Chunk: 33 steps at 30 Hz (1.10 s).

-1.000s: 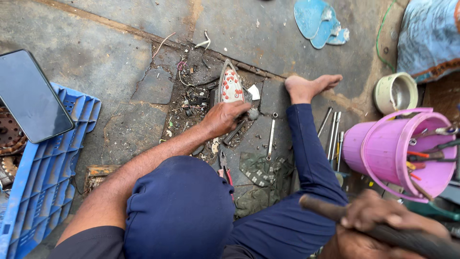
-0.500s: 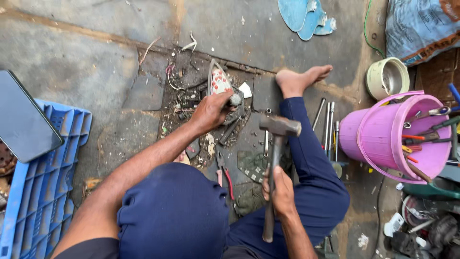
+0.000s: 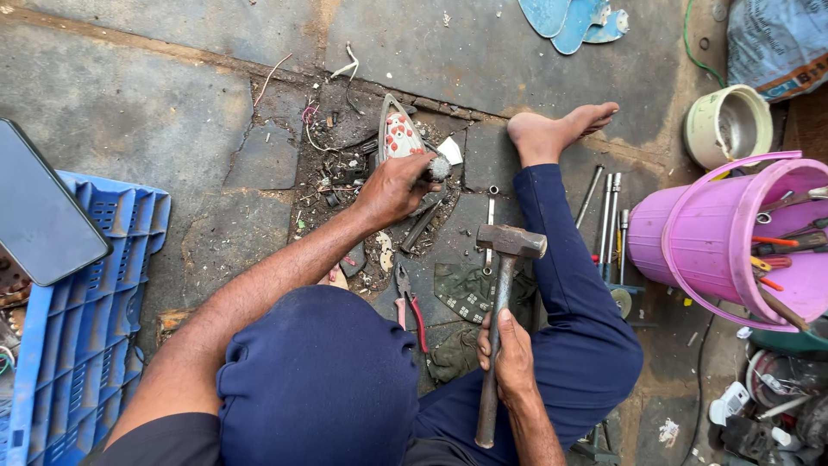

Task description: The person sits on the floor and uses a hammer to repeatedly strike a small, patterned appliance, likely a clothes iron, to break it apart. The person holds the appliance with one hand and strikes it with the hammer in the other hand.

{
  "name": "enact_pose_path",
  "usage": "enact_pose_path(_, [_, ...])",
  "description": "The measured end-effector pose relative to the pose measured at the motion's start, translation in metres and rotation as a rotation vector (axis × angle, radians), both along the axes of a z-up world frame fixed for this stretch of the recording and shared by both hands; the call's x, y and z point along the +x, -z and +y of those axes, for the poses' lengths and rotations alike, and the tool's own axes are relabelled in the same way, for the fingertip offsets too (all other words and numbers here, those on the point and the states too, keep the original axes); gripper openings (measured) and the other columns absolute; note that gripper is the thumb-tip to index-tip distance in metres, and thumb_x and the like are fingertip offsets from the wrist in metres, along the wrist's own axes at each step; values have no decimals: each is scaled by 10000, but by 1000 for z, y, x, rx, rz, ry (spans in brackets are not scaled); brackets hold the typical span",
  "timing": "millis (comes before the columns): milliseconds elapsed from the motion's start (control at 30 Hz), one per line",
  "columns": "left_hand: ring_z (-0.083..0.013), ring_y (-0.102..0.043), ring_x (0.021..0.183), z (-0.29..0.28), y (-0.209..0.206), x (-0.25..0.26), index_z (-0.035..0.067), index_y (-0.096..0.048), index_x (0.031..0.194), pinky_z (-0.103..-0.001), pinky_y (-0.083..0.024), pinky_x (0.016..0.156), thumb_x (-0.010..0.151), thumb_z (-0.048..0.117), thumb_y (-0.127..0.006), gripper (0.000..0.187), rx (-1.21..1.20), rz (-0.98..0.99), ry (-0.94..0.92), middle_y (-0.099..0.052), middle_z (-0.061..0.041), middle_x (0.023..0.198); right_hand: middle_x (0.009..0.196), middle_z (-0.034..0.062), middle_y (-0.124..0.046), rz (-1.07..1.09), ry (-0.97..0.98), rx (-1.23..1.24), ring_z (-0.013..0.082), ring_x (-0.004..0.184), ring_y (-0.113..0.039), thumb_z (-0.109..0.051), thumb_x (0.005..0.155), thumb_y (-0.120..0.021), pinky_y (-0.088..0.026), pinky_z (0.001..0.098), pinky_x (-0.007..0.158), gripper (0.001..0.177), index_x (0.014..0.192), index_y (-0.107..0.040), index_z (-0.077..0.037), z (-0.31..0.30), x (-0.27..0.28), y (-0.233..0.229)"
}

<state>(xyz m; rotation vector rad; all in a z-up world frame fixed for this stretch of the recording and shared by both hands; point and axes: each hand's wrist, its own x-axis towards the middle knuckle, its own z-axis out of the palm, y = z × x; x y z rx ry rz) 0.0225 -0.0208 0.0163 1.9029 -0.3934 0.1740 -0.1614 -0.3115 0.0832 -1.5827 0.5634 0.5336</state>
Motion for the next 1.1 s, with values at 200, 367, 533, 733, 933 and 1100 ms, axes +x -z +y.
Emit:
enact_pose_path(200, [-289,-755,926,-6,1,0,47,-628,1229,-388,-630,818,867,40,-767,387,103,-144,32,-755,-140,1058,604,41,-480,-20,-76,-26,112,466,-443,-492,1049,-403,-384,260,417,496,997,-554,-23,8,3,-12])
enact_pose_path(367, [-256,-766,930,-10,4,-2,70,-650,1193,-358,-643,835,902,58,-758,311,128,-24,53,-764,-120,1040,606,34,-483,-63,-157,-70,110,471,-451,-485,1047,-391,-393,262,420,487,996,-556,-30,15,10,-29])
enact_pose_path(533, [-276,-760,983,2,3,2,22,-612,1294,-401,-618,871,869,-10,-724,440,10,-16,-9,-748,-157,1103,596,30,-470,-73,-166,-52,113,464,-442,-480,1051,-385,-384,261,424,480,993,-550,-33,24,15,-45])
enact_pose_path(733, [-333,-739,1004,3,-1,4,9,-617,1287,-432,-585,877,878,47,-780,442,26,-3,5,-738,-181,1093,587,21,-473,-110,-208,-89,100,452,-446,-499,1049,-377,-392,258,404,510,985,-566,-30,26,16,-52])
enact_pose_path(933, [-321,-744,1023,6,3,5,-6,-592,1337,-410,-599,903,851,-2,-734,507,36,-65,-18,-734,-186,1146,589,17,-478,-127,-218,-105,93,456,-453,-501,1049,-379,-403,254,406,510,988,-564,-30,25,18,-57])
enact_pose_path(1100, [-328,-740,978,4,5,4,-5,-586,1350,-428,-587,865,861,38,-775,525,58,-20,-3,-737,-188,1079,598,25,-483,-151,-228,-95,97,464,-458,-499,1049,-389,-409,254,415,511,992,-562,-22,29,21,-64])
